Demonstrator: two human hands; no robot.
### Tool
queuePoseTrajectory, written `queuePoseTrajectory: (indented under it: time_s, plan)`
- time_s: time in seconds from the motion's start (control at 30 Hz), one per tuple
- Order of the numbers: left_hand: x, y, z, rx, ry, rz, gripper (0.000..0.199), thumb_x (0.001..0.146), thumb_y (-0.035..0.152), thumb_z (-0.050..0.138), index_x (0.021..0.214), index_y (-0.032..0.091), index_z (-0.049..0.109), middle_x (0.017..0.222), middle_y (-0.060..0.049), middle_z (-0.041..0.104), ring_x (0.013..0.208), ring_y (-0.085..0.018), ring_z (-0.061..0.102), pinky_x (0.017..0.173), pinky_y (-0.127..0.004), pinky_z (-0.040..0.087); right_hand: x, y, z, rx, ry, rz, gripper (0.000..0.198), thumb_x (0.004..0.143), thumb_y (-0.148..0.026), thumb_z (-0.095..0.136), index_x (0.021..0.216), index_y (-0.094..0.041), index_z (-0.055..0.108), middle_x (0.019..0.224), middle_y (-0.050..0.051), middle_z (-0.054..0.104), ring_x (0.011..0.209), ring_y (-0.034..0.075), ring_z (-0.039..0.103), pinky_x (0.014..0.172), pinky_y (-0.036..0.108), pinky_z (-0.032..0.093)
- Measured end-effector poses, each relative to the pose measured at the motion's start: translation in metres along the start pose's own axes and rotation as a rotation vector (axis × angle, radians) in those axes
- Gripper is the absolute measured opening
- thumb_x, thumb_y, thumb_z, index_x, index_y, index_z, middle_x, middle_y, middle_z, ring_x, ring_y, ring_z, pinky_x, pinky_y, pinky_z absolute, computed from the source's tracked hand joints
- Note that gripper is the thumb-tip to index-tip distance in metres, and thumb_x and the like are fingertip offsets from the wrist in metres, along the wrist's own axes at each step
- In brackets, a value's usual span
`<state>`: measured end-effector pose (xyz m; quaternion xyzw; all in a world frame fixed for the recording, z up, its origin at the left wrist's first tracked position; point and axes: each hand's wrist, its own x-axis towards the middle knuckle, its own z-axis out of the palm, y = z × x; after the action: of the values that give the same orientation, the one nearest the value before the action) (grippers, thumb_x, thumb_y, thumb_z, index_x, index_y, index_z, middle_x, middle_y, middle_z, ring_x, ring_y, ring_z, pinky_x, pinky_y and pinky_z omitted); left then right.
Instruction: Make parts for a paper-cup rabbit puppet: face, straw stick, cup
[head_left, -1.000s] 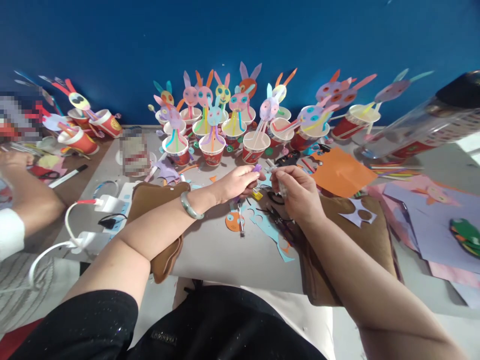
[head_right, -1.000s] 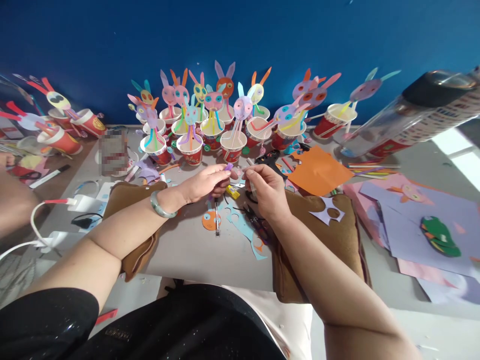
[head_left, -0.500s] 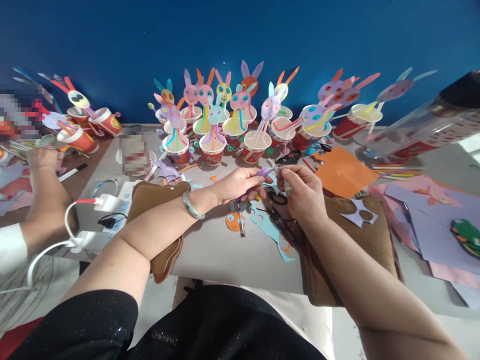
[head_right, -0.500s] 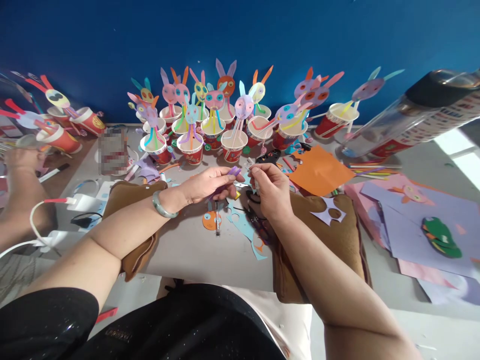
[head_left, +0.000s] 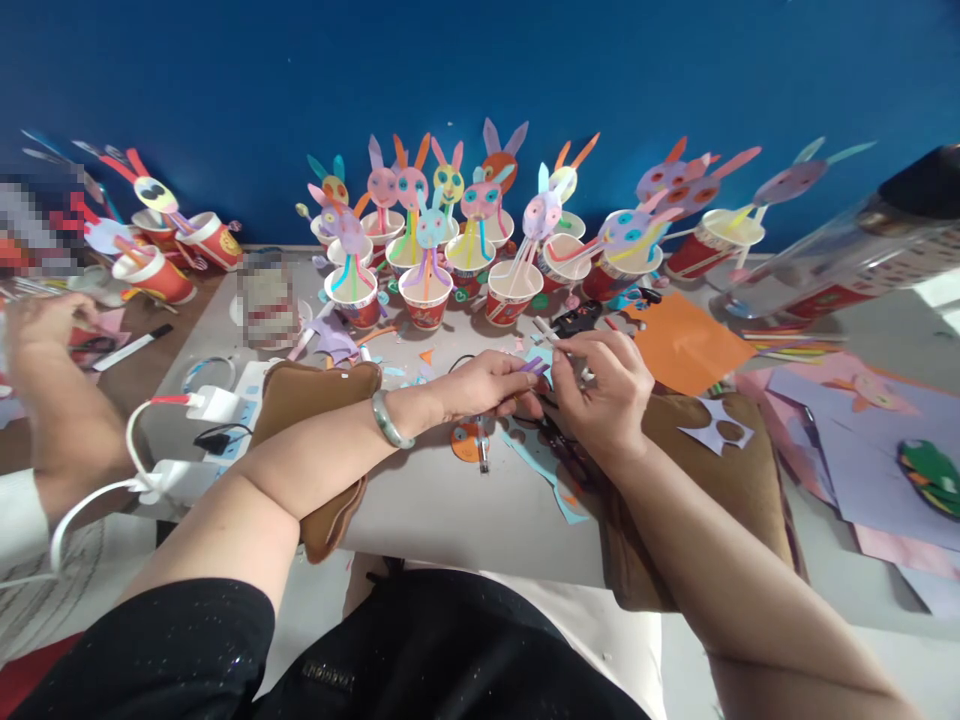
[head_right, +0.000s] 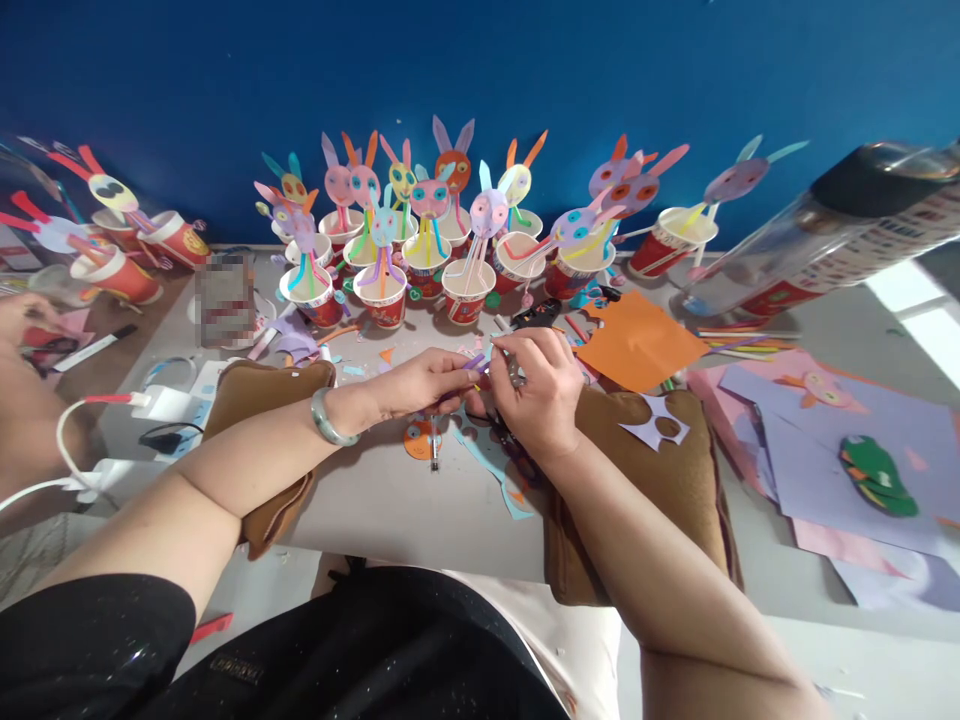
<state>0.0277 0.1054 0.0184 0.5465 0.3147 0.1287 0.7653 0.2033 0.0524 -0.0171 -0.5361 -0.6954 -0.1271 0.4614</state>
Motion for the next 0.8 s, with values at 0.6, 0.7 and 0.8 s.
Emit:
queuePoseTrajectory:
  time_s: [0.6,0.7,0.8]
  plan:
    - [0.005,-0.006,-0.002,0.271,0.065,0.146,0.034,0.101,0.014,0.046,0.067,0.017,0.049,0.048,0.006,0.052,0.041,-0.005,0.041,0.046,-0.020,0.029,-0.010,-0.005,-0.005,-0.408,-0.204,-0.281,0.017,0.099,-0.030,0.060,0.105,-0.026,0.075,0.102,0.010,0.073,0.087,0.023,0.057,0.073,0.038,0.037]
    - [0.006,-0.007,-0.002,0.224,0.066,0.155,0.037,0.103,0.017,0.047,0.066,0.018,0.047,0.045,0.007,0.047,0.039,-0.005,0.040,0.044,-0.020,0.027,-0.010,-0.005,-0.006,-0.362,-0.246,-0.240,0.021,0.100,-0.031,0.057,0.109,-0.028,0.075,0.106,0.011,0.073,0.092,0.025,0.060,0.075,0.040,0.039]
    - [0.007,-0.008,-0.004,0.199,0.069,0.158,0.036,0.103,0.020,0.051,0.067,0.018,0.048,0.044,0.007,0.046,0.040,-0.005,0.041,0.045,-0.019,0.028,-0.010,-0.004,-0.006,-0.339,-0.265,-0.242,0.021,0.100,-0.030,0.057,0.111,-0.028,0.075,0.108,0.011,0.073,0.094,0.025,0.060,0.077,0.041,0.040]
